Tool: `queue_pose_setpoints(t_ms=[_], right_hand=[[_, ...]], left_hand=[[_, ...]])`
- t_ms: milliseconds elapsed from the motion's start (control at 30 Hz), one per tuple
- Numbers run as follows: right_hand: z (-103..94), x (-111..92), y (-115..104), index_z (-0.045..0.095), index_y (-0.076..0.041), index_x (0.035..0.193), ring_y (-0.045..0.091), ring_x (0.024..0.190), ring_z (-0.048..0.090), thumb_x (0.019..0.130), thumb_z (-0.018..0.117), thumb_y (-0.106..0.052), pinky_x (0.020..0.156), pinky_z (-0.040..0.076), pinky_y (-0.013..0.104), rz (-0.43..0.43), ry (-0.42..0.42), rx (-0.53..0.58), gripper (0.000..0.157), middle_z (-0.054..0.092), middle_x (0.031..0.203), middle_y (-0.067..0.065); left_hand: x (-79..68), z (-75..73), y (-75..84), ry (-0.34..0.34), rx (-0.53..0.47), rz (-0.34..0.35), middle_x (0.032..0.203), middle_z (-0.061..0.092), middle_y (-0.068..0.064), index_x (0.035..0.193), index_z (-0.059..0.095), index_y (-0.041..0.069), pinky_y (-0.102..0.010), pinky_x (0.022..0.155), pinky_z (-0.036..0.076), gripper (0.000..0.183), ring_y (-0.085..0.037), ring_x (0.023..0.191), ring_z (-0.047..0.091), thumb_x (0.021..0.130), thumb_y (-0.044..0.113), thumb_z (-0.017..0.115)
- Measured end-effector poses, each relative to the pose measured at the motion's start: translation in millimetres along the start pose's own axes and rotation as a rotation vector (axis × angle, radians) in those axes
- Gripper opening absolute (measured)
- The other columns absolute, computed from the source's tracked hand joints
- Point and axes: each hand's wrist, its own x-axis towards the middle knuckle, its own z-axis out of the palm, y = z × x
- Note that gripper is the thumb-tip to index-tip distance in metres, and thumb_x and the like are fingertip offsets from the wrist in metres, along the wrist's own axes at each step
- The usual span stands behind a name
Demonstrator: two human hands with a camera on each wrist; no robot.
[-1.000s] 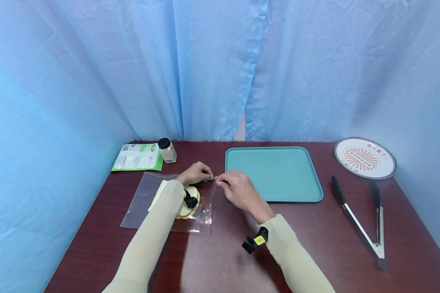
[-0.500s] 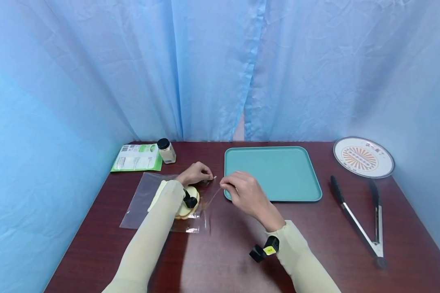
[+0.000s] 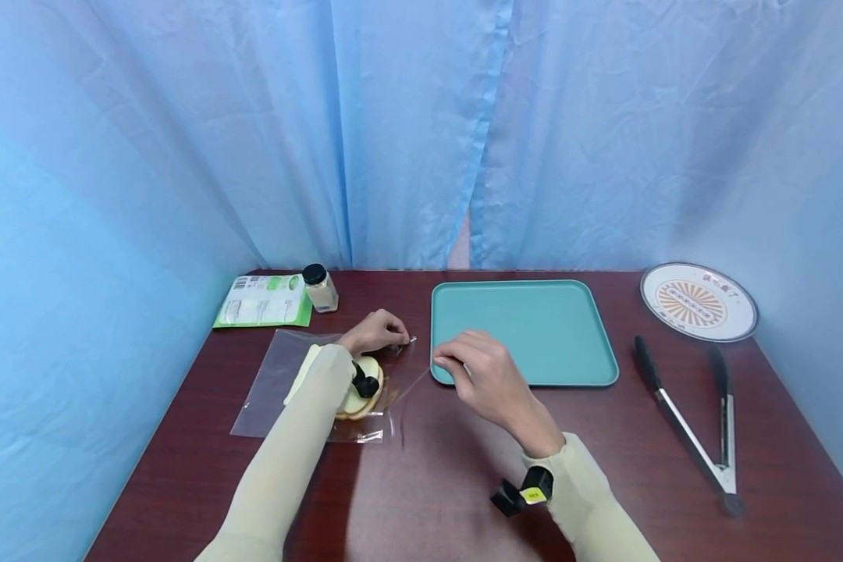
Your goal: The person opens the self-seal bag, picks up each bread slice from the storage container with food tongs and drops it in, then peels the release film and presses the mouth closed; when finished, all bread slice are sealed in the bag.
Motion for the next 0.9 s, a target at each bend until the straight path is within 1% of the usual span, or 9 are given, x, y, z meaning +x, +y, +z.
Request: queue_pose_setpoints(t_ms=[33, 133, 300, 467, 700, 900], right_hand=[[-1.5, 0, -1, 0.074, -0.009, 0.091, 0.011, 0.073, 0.062, 0.092, 0.070, -0.008, 0.071, 0.051, 0.024, 0.000, 0.001, 0.002, 0.005, 0.073, 0.081, 0.000], [-4.9, -2, -3, 0.074, -0.008, 0.090, 0.012, 0.074, 0.063, 0.098, 0.064, -0.018, 0.072, 0.050, 0.022, 0.004, 0.004, 0.014, 0.015, 0.073, 0.081, 0.001], [-9.5, -5, -7, 0.074, -0.008, 0.090, 0.013, 0.075, 0.064, 0.099, 0.062, -0.021, 0.073, 0.050, 0.022, 0.009, 0.013, 0.017, 0.020, 0.073, 0.081, 0.002], [-13.2, -6, -8, 0.075, -0.008, 0.090, 0.012, 0.073, 0.063, 0.101, 0.059, -0.024, 0.072, 0.050, 0.021, -0.011, 0.048, 0.033, 0.025, 0.073, 0.080, 0.002], [-19.4, -7, -9, 0.075, -0.009, 0.088, 0.010, 0.071, 0.061, 0.101, 0.058, -0.027, 0.070, 0.049, 0.020, -0.022, 0.089, 0.045, 0.027, 0.072, 0.078, 0.001], [-26.4, -7, -10, 0.075, -0.008, 0.088, 0.011, 0.070, 0.060, 0.101, 0.058, -0.028, 0.068, 0.048, 0.020, -0.023, 0.107, 0.036, 0.029, 0.071, 0.077, 0.002]], left_hand=[[0.1, 0.0, 0.0, 0.000, -0.002, -0.003, 0.071, 0.069, 0.001, 0.086, 0.078, 0.009, -0.018, 0.058, 0.048, 0.014, -0.008, 0.062, 0.059, 0.094, 0.013, 0.068], [0.3, 0.3, 0.1, 0.004, -0.003, -0.003, 0.070, 0.069, 0.001, 0.086, 0.079, 0.009, -0.019, 0.058, 0.048, 0.014, -0.008, 0.062, 0.058, 0.094, 0.013, 0.068], [0.2, 1.0, -0.4, 0.008, -0.013, 0.001, 0.069, 0.068, 0.002, 0.085, 0.079, 0.009, -0.019, 0.058, 0.048, 0.014, -0.008, 0.061, 0.059, 0.094, 0.012, 0.068], [-0.2, 0.7, -0.8, 0.007, -0.011, -0.006, 0.071, 0.069, 0.001, 0.086, 0.079, 0.009, -0.019, 0.058, 0.048, 0.014, -0.008, 0.062, 0.058, 0.094, 0.013, 0.068], [0.1, 0.1, -1.5, -0.001, -0.023, -0.010, 0.072, 0.070, 0.001, 0.087, 0.079, 0.010, -0.020, 0.058, 0.047, 0.014, -0.009, 0.061, 0.057, 0.094, 0.013, 0.068], [0.2, -0.4, -1.2, -0.001, -0.018, -0.008, 0.073, 0.071, 0.001, 0.087, 0.079, 0.010, -0.019, 0.058, 0.046, 0.013, -0.008, 0.062, 0.057, 0.094, 0.014, 0.068]])
